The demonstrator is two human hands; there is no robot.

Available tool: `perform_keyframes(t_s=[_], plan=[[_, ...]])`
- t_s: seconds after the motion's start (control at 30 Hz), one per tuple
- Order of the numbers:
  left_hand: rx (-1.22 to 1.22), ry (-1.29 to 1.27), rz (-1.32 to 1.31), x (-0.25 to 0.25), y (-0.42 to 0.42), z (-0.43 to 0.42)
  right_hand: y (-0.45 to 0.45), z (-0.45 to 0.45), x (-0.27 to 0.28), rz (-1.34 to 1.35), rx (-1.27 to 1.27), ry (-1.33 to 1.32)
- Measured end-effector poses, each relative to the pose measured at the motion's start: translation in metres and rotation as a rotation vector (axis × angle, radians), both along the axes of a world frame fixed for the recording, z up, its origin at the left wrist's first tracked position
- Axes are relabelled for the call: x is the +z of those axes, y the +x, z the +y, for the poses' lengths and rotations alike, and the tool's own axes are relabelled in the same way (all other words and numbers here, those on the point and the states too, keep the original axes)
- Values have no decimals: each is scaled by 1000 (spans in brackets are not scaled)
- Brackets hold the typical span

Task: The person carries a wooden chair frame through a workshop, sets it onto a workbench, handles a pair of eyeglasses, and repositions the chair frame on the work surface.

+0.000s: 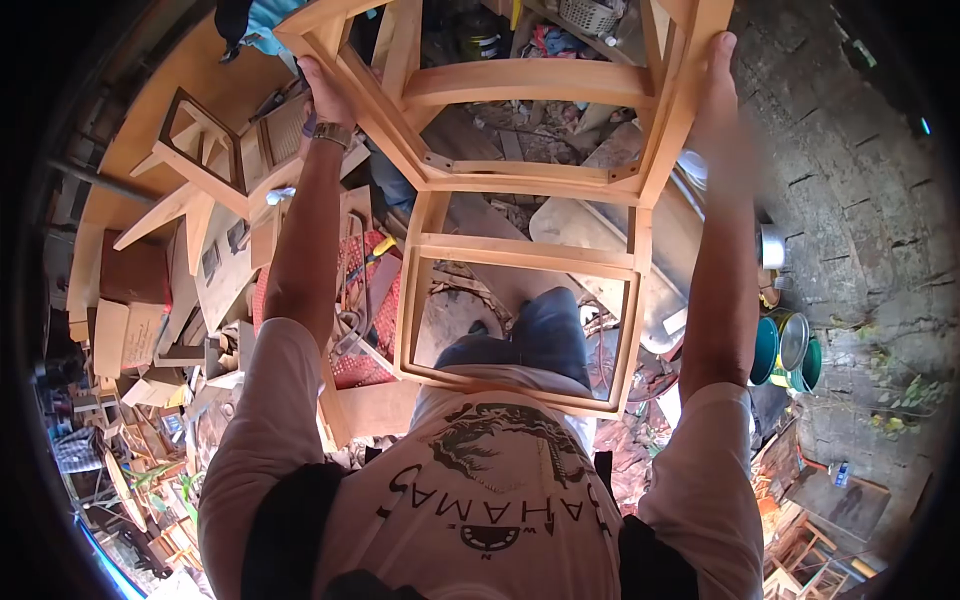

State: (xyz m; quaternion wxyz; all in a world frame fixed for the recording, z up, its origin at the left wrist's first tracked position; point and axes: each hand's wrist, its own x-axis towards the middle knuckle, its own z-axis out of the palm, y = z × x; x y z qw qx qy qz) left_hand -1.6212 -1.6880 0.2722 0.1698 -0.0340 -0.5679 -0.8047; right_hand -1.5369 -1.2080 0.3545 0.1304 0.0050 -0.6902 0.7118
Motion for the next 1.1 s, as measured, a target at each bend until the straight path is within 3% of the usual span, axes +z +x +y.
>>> perform_keyframes(t_s=[0.33, 0.47, 0.57, 0.67, 0.73, 0.83, 0.93, 1.1], plan=[[8, -2, -45, -22, -55, 9, -74, 21, -61, 29, -93, 35], [50, -10, -128, -28, -71, 5, -92, 4, -56, -53, -79, 29], [-94, -44, -45, -57, -98, -20, -114, 2, -61, -28, -74, 61], [174, -28, -110, -58, -99, 2, -152, 14, -89, 22, -37, 97], [0, 18, -136, -75, -114, -11, -173, 24, -103, -57, -35, 42], [14, -5, -82, -68, -130, -2, -190, 25, -101, -47, 23, -35], [188, -41, -42, -38, -130, 36, -204, 30, -86, -17, 47, -35], [19, -79, -47, -29, -178, 30, -258, 46, -83, 78, 3, 4]])
